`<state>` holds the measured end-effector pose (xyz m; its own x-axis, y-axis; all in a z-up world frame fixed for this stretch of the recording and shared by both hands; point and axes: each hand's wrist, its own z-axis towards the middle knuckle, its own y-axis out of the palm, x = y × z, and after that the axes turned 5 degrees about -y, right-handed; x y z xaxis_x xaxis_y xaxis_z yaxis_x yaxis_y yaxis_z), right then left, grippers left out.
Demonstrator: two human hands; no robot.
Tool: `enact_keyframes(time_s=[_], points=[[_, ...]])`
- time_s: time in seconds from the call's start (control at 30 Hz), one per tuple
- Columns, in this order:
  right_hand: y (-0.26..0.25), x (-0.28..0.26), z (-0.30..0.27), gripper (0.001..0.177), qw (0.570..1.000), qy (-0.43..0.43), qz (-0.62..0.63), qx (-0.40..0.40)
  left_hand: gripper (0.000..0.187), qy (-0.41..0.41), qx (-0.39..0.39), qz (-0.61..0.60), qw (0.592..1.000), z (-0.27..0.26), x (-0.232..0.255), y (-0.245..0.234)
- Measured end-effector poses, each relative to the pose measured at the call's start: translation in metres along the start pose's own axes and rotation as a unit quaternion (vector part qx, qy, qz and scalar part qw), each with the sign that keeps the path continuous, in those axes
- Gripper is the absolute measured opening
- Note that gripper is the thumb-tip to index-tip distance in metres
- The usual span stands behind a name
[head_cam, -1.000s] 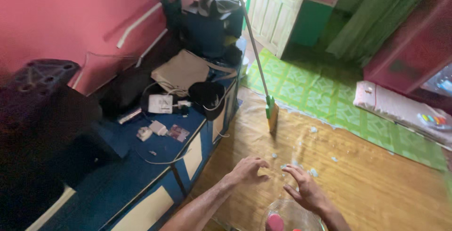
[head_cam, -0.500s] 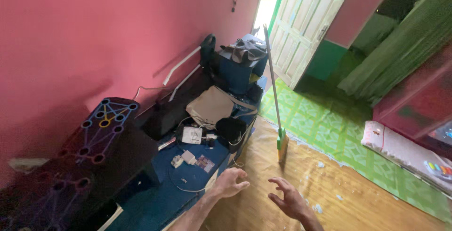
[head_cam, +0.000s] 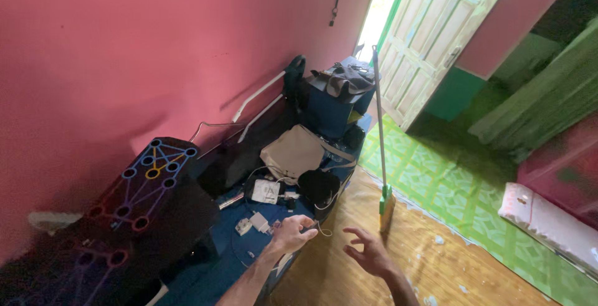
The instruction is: The person connects components of a push-up board and workout bar, attaches handles and bands, and applies adhesive grips to the board surface.
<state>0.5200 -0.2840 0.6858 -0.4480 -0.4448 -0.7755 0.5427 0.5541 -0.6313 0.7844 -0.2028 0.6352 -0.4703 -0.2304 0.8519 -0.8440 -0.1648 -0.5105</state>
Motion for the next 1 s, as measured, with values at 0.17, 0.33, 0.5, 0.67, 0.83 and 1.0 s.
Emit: enact_keyframes(time_s=[0.17, 0.33, 0.5, 0.67, 0.83, 1.0], points=[[-0.001, 0.036, 0.068, 0.055, 0.999, -0.015, -0.002, -0.03, 0.043, -0.009, 0.046, 0.031, 0.998, 0.045, -0.019, -0.008], [-0.001, 0.082, 0.142, 0.054, 0.994, -0.06, 0.028, -0.087, 0.043, -0.041, 0.114, 0.042, 0.992, 0.105, -0.048, -0.007], [0.018, 0.122, 0.208, 0.052, 0.978, -0.007, 0.127, -0.164, 0.035, -0.078, 0.183, 0.098, 0.975, 0.146, -0.084, -0.02], [0.047, 0.128, 0.258, 0.051, 0.971, 0.016, 0.137, -0.195, 0.042, -0.198, 0.252, 0.075, 0.944, 0.155, -0.137, -0.035], [0.095, 0.119, 0.296, 0.048, 0.961, -0.035, 0.193, -0.197, 0.039, -0.22, 0.4, 0.053, 0.888, 0.152, -0.207, -0.032], [0.124, 0.077, 0.334, 0.048, 0.959, -0.028, 0.185, -0.213, 0.055, -0.335, 0.397, 0.017, 0.854, 0.171, -0.201, -0.069]])
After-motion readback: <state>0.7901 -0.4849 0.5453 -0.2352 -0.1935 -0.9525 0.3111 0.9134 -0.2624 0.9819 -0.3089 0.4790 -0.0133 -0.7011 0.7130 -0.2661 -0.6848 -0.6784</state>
